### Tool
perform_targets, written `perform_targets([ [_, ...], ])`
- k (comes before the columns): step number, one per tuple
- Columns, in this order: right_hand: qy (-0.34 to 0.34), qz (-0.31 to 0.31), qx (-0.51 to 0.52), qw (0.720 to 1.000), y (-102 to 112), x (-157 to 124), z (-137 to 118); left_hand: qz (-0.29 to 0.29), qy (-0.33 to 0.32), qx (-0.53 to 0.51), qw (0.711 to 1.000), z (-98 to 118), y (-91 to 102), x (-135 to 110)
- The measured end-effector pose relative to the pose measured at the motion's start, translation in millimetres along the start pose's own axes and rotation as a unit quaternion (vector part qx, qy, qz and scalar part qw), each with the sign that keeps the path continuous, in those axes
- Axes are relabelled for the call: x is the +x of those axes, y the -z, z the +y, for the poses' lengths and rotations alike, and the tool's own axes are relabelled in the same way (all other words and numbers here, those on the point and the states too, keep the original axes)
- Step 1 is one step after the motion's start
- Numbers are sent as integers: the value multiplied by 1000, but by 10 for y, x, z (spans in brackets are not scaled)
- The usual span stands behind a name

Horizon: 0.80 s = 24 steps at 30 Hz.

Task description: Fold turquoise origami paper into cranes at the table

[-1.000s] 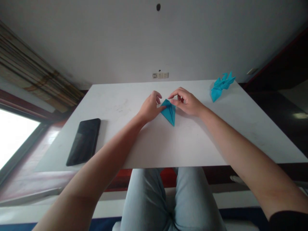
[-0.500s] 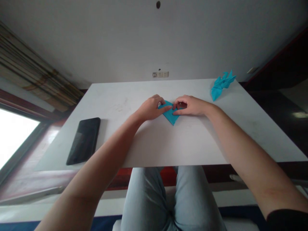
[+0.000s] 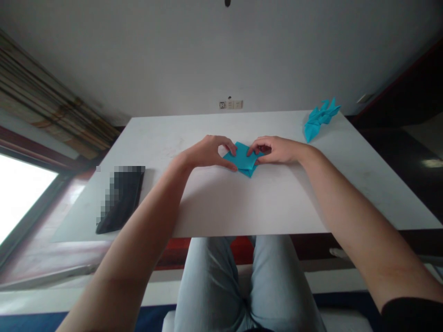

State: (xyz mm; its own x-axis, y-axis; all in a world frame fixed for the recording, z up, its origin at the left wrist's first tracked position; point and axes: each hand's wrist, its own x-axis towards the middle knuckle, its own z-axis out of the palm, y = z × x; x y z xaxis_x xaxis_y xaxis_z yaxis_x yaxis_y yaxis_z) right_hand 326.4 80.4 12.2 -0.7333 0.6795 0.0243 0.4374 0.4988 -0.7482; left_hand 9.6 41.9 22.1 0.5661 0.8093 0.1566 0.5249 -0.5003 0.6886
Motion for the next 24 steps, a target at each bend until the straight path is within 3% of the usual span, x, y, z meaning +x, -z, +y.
perform_targets([
  [6,-13,26,-15,999,-50,-18,-67,-9,21,62,998,183,-19,-32],
  [10,37,91,-71,993,-94,11,-48,27,-5,88,996,169,-116,-12],
  [14,91,119,-102,983,-126,47,18,38,-11,181,983,192,-243,34],
  [17,103,134,-145,975,-146,78,32,46,21,244,968,278,-318,63],
  [24,39,167,-164,971,-186,104,-44,64,139,271,951,380,-365,98],
])
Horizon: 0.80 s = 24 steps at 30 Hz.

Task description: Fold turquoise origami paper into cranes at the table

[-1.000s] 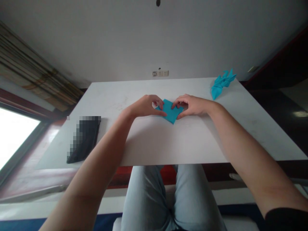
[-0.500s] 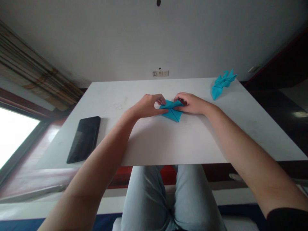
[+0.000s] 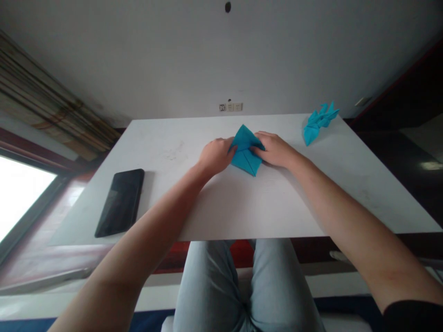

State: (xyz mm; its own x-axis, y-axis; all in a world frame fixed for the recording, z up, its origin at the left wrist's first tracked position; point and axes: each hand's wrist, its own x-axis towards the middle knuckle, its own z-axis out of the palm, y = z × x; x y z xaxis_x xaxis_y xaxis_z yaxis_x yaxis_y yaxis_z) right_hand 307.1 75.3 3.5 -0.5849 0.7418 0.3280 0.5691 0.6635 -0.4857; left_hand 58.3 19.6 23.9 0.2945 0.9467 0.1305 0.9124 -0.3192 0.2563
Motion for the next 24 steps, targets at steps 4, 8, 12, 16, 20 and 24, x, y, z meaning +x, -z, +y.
perform_targets([
  [4,-77,-18,89,993,117,-22,15,-8,24,-13,1000,-21,17,3],
  [8,-148,-49,233,960,250,-19,143,-2,48,-46,998,-54,22,22],
  [12,-151,-59,283,945,225,-4,231,5,65,-67,996,-72,12,44],
  [16,-109,-26,214,970,68,3,212,15,83,-68,994,-52,-8,53],
  [20,-101,-7,201,974,-8,2,205,23,93,-66,993,-20,-35,48],
  [24,-107,-39,244,963,100,-17,251,32,111,-71,991,3,-49,39],
])
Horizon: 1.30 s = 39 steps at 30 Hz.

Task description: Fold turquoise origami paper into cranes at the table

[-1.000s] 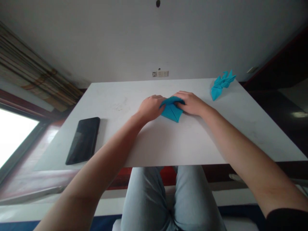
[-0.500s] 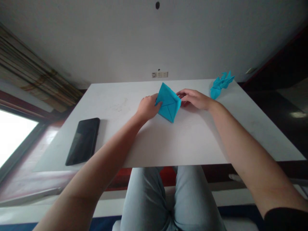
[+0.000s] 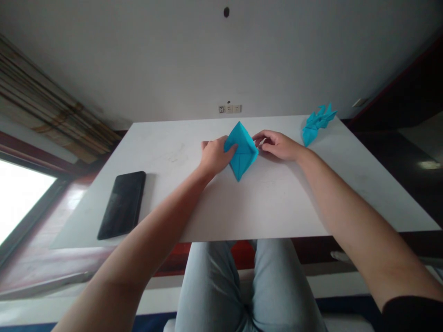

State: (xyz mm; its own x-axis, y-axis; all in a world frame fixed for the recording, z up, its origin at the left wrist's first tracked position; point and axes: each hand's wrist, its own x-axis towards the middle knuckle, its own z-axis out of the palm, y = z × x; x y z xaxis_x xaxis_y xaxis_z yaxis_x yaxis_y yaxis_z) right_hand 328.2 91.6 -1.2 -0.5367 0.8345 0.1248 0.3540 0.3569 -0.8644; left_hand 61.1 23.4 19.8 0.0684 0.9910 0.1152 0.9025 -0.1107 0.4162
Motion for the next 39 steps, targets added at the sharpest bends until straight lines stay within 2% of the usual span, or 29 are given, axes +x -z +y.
perform_targets([
  [4,-5,-26,-20,999,41,-37,-72,1,-4,-6,1000,9,-4,-12],
  [9,-5,3,-59,998,-96,-31,-126,-6,-29,4,1000,25,-5,-34],
  [24,-7,30,-73,997,-77,11,47,-72,-86,-34,993,-3,-19,-66],
  [28,6,37,-84,996,-96,27,63,-87,-120,-41,988,-41,3,-55],
  [31,19,49,-105,993,-110,39,74,-102,-122,-61,985,-55,20,-47],
  [39,10,58,-120,991,-153,60,92,-72,-110,-55,990,-44,-54,-59],
])
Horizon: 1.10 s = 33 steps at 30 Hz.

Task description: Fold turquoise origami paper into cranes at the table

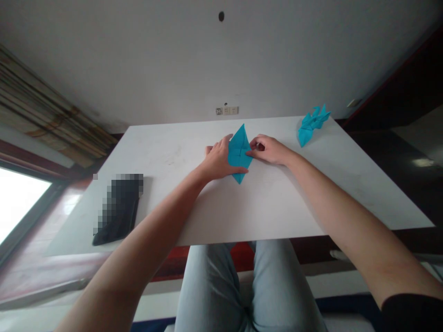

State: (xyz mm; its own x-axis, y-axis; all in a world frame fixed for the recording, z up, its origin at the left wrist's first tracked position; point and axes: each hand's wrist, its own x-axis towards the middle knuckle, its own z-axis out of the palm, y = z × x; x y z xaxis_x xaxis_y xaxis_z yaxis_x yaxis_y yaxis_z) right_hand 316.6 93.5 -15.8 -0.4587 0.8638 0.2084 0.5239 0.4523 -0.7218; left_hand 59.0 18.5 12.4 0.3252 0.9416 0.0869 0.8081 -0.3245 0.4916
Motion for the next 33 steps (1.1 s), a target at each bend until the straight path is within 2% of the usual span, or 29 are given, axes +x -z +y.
perform_targets([
  [5,2,17,-16,1000,-36,13,-52,-20,2,13,1000,38,32,-17],
  [10,-16,28,-22,999,-37,-5,-141,-56,-39,29,997,56,51,-26],
  [13,-32,25,7,999,-24,-16,-149,-74,-64,25,995,36,57,-34],
  [17,-13,30,70,997,-13,9,-116,-82,-82,17,993,16,74,-41],
  [21,2,92,103,990,19,53,-92,-93,-88,17,992,20,100,-46],
  [25,-6,142,85,986,107,30,-110,-85,-85,10,993,0,118,-45],
  [27,6,140,44,989,146,-5,-138,-57,-74,8,996,-21,112,-40],
  [29,48,123,-3,991,156,-35,-167,-21,-51,12,998,-38,91,-30],
  [33,153,40,-48,986,72,-49,-176,3,-12,26,1000,-44,34,-13],
])
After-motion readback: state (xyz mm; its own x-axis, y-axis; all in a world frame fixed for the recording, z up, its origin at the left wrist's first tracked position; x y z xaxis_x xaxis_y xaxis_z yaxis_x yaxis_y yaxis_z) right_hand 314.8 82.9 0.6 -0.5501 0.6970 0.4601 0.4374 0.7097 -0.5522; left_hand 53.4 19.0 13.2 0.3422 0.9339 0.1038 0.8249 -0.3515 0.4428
